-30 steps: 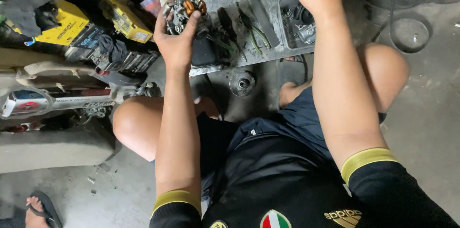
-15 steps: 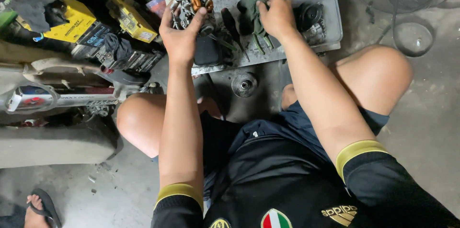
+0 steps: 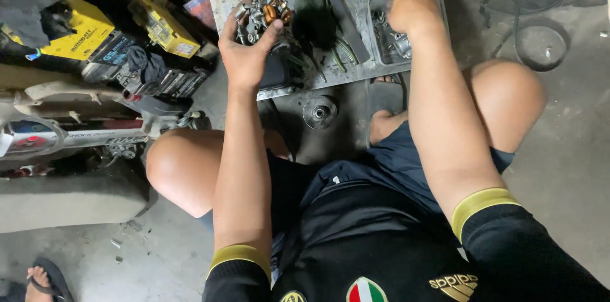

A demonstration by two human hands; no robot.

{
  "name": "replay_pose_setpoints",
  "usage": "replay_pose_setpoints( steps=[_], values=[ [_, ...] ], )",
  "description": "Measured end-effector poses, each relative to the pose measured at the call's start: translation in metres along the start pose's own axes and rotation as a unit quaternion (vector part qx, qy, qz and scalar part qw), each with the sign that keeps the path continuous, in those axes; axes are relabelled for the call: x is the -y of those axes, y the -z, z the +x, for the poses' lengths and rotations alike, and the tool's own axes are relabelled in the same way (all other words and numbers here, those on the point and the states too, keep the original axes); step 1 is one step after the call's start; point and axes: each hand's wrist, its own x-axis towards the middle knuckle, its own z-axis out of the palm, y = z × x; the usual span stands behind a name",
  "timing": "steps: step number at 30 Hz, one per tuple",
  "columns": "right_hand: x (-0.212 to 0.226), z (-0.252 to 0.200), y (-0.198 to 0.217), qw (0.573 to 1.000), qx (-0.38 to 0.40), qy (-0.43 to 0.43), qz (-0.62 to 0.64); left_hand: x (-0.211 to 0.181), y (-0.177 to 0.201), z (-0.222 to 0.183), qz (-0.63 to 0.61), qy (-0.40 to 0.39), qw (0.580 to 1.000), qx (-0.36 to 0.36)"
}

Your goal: Using a screwdriver to clean and inspect a motorcycle carburetor while sitting on the floor.

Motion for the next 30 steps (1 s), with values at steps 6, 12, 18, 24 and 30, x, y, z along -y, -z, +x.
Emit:
replay_pose_setpoints(
  steps=[6, 12, 18, 24, 30],
  values=[
    [0.013, -0.032, 0.036, 0.971, 0.211, -0.113, -0.016, 0.001, -0.016, -0.005, -0.002, -0.031, 0.997, 0.065],
    [-0.013, -0.015, -0.040, 0.979, 0.109, -0.123, -0.118, 0.002, -0.026, -0.009, -0.020, -0.004, 0.995, 0.093],
    [-0.052, -0.012, -0.042, 0.976, 0.081, -0.201, -0.029, 0.004, -0.029, -0.009, -0.032, 0.005, 0.995, 0.099],
    [-0.039, -0.028, -0.012, 0.974, 0.140, -0.175, 0.014, 0.012, -0.031, -0.009, -0.034, 0.001, 0.995, 0.090],
    [-0.036, -0.038, 0.005, 0.977, 0.126, -0.167, 0.036, 0.014, -0.032, -0.009, -0.025, 0.001, 0.996, 0.086]
  ],
)
